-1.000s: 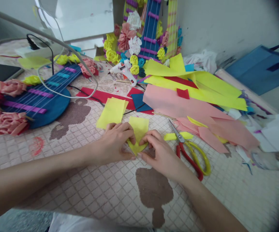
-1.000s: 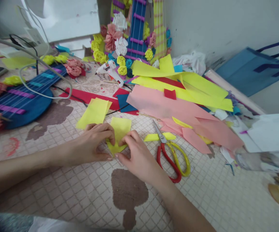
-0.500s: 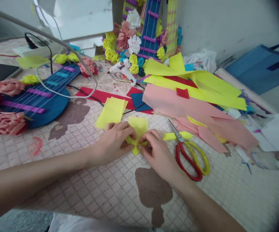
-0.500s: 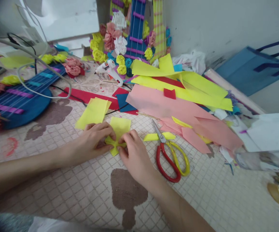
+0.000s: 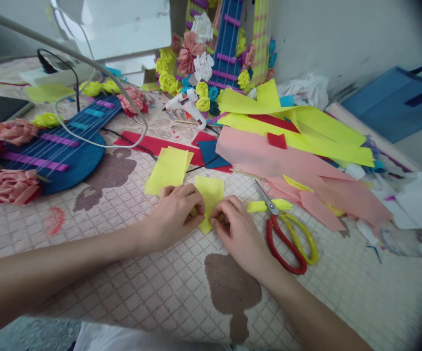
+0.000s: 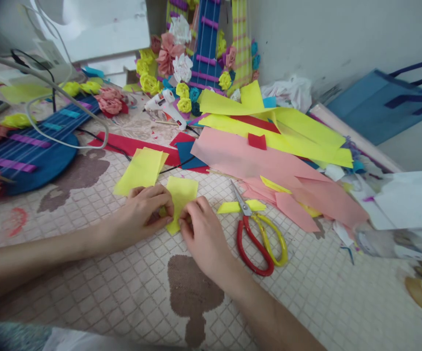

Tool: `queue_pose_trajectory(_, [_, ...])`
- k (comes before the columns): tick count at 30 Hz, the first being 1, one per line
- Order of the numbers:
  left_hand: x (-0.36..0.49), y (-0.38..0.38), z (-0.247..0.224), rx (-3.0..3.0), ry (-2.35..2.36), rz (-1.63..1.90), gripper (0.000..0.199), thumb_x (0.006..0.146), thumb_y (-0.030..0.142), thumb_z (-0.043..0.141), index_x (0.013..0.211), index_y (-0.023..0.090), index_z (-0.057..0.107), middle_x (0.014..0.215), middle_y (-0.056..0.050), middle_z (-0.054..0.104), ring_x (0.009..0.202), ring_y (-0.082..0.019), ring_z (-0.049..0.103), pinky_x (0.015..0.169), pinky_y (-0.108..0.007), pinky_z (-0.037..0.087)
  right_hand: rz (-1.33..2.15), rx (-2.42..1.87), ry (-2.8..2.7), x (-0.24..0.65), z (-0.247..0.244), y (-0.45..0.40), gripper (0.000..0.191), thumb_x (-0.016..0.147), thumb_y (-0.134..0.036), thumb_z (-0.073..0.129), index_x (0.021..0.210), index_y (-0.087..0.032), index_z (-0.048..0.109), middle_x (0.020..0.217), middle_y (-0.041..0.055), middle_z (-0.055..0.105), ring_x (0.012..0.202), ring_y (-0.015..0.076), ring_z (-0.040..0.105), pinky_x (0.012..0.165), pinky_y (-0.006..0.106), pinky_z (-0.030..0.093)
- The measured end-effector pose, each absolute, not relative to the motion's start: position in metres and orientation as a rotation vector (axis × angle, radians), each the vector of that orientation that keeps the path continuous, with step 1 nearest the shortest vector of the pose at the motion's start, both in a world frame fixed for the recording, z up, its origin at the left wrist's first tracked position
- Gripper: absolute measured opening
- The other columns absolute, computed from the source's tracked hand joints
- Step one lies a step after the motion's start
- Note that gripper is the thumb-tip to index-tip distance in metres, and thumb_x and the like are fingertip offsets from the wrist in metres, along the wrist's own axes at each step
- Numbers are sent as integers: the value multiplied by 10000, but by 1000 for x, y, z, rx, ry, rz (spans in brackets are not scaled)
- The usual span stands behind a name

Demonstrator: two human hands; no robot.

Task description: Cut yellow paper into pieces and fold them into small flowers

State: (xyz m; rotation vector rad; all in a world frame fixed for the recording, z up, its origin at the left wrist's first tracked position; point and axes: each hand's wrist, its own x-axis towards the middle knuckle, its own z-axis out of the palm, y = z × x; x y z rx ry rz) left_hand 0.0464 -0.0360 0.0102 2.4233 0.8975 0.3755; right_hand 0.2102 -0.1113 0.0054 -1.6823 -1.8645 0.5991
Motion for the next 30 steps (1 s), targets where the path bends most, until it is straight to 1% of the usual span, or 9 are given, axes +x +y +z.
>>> queue_pose_trajectory(3, [46,-37,9,2425,895,386,41,814,144,551,823,175,577,906,-25,557,874,-190,528,790,-377,326,604,-1678,-1858,210,6,-112,166,816,-48,496,847,-209,472,887,30,470,794,171,502,686,313,446])
queue_pose_trajectory(8, [43,-37,9,2443,837,402,83,847,180,539,786,182,594,908,-23,536,871,-184,526,804,-378,332,672,-1654,-1900,212,8,-112,163,839,-53,473,815,-214,481,912,35,475,832,174,521,730,331,462])
queue_pose_trajectory(12, [42,-37,8,2468,832,375,36,797,214,609,811,183,598,929,-33,536,894,-207,533,806,-387,344,706,-1637,-1927,214,10,-113,172,805,-66,538,869,-218,490,959,35,471,904,182,522,781,341,468])
queue_pose_trajectory(17, [40,-37,9,2507,809,339,142,724,202,658,846,184,588,961,-42,538,920,-231,538,819,-415,345,727,-1651,-1944,215,15,-117,220,762,-115,626,887,-219,479,986,33,464,940,186,517,816,341,466])
queue_pose_trajectory(21, [39,-35,10,2496,815,292,252,663,229,717,874,183,587,992,-55,537,957,-252,533,842,-432,344,768,-1650,-1952,217,18,-116,277,723,-139,677,905,-221,484,1006,34,473,952,192,518,811,335,466])
queue_pose_trajectory(23, [39,-34,11,2488,798,296,280,653,257,735,875,182,582,990,-54,539,955,-246,533,849,-433,343,767,-1632,-1941,218,18,-115,280,734,-133,662,932,-218,483,996,34,485,943,190,519,793,327,466])
queue_pose_trajectory(25, [39,-33,12,2477,779,302,251,684,275,718,867,180,574,970,-46,547,936,-229,537,845,-423,345,745,-1621,-1915,219,16,-114,224,776,-111,599,936,-214,481,971,33,497,907,180,523,758,315,466])
queue_pose_trajectory(27, [39,-32,13,2462,785,295,167,744,259,664,855,179,568,946,-39,559,921,-216,538,835,-409,350,718,-1622,-1897,218,14,-113,163,808,-81,531,897,-211,490,937,30,503,866,172,526,725,308,462])
queue_pose_trajectory(30, [41,-32,14,2443,828,287,45,800,198,583,834,173,566,933,-38,567,911,-209,540,830,-401,353,677,-1633,-1898,216,11,-111,156,815,-55,489,828,-209,498,897,28,500,842,172,526,716,313,456])
